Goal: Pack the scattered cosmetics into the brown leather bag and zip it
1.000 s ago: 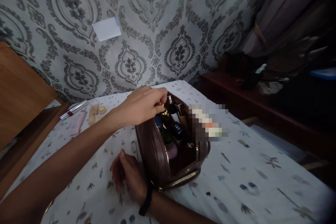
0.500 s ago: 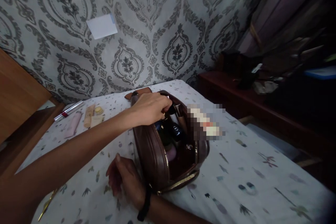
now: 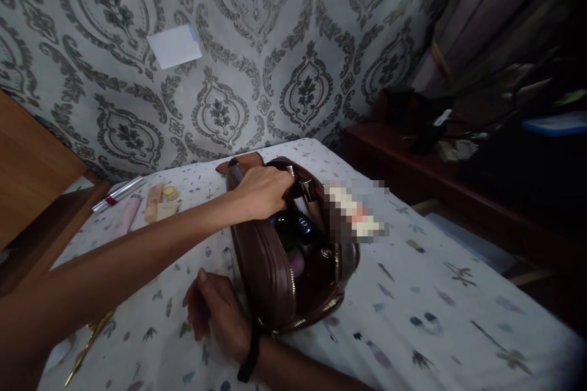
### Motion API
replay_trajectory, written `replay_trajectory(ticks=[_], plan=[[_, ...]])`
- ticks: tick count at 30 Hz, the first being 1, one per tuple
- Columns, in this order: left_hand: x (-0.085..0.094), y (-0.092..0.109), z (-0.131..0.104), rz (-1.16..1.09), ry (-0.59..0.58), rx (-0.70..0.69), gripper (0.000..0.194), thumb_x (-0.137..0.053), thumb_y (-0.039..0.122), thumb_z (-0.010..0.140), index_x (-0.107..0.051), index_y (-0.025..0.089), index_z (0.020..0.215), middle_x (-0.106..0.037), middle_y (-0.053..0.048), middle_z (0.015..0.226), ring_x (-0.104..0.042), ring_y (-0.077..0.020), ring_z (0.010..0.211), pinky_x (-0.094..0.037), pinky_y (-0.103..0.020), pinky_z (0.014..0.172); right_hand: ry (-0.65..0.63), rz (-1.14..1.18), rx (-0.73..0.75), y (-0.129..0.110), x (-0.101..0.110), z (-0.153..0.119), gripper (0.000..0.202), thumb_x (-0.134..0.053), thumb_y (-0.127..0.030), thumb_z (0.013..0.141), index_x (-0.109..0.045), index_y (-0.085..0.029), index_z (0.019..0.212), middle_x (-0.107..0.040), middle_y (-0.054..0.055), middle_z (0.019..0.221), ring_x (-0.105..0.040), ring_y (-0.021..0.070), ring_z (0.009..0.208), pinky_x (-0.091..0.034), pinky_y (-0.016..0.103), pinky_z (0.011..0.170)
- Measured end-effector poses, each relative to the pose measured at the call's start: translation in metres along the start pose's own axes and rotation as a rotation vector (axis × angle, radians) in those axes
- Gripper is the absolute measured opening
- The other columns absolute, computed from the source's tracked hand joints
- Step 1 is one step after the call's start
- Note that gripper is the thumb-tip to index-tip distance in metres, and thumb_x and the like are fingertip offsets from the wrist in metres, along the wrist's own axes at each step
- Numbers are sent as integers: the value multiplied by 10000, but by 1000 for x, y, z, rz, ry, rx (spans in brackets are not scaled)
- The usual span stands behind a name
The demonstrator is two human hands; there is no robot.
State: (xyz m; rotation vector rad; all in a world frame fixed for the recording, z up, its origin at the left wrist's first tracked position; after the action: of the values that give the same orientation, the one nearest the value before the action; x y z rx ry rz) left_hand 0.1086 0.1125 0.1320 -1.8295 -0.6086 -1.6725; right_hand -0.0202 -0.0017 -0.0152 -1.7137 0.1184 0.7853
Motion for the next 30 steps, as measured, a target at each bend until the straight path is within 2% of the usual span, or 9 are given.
replay_trajectory(ticks=[5, 9, 11, 16, 20, 24, 30], plan=[[3, -4, -2, -122, 54, 0, 135, -703, 270, 798, -656, 190, 896, -695, -48, 897, -651, -255, 894, -433, -312, 668, 0, 2, -1, 1, 0, 0, 818, -342, -960, 687, -544, -167, 669, -483, -43, 491, -410, 48, 329, -220, 195, 322], [10, -13, -8, -311, 107, 30, 46, -669, 189, 806, -672, 209, 847, -680, 11, 789, -629, -186, 773, -408, -282, 642, 2, -11, -23, 2, -1, 0, 820, -336, -964, 680, -539, -170, 663, -476, -41, 489, -407, 51, 337, -223, 200, 331], [12, -14, -12, -329, 118, 4, 115, -629, 136, 804, -703, 211, 849, -692, 6, 808, -624, -183, 782, -412, -288, 662, 2, -16, -17, 2, -1, 0, 818, -331, -964, 684, -536, -172, 662, -473, -41, 485, -406, 53, 338, -224, 200, 331], [11, -5, -21, -135, 60, -153, 353, -505, 59, 806, -770, 236, 956, -691, -40, 920, -605, -217, 922, -428, -315, 746, -8, -17, 5, 1, -1, 1, 826, -320, -966, 687, -537, -170, 660, -469, -44, 483, -390, 49, 322, -231, 196, 324], [10, 4, -25, 4, -57, -192, 335, -503, 66, 808, -772, 225, 928, -635, -58, 867, -562, -218, 866, -393, -324, 717, -13, -8, 26, 1, -1, 1, 819, -331, -961, 692, -536, -169, 660, -467, -44, 480, -391, 48, 323, -231, 198, 326], [9, 8, -27, 92, -148, -183, 312, -486, 73, 827, -752, 204, 924, -609, -76, 922, -527, -226, 900, -361, -336, 722, -11, -6, 22, 1, -1, 2, 830, -327, -971, 677, -535, -168, 657, -468, -42, 479, -395, 50, 322, -226, 202, 321], [6, 9, -28, 105, -183, -193, 344, -461, 54, 827, -727, 199, 991, -588, -86, 962, -510, -226, 905, -339, -340, 714, 1, -3, 11, 1, -1, 1, 829, -328, -970, 677, -539, -168, 665, -471, -44, 480, -389, 49, 321, -225, 200, 326]])
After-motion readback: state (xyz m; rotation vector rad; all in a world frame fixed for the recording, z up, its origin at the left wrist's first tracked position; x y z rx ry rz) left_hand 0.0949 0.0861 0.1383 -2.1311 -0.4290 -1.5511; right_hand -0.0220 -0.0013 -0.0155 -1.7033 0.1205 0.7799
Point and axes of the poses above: each hand's wrist, its own z-axis towards the middle knuckle, its own x-axis out of the back of the hand, y = z × x, the point moved 7 cm from there along z, towards the middle knuckle
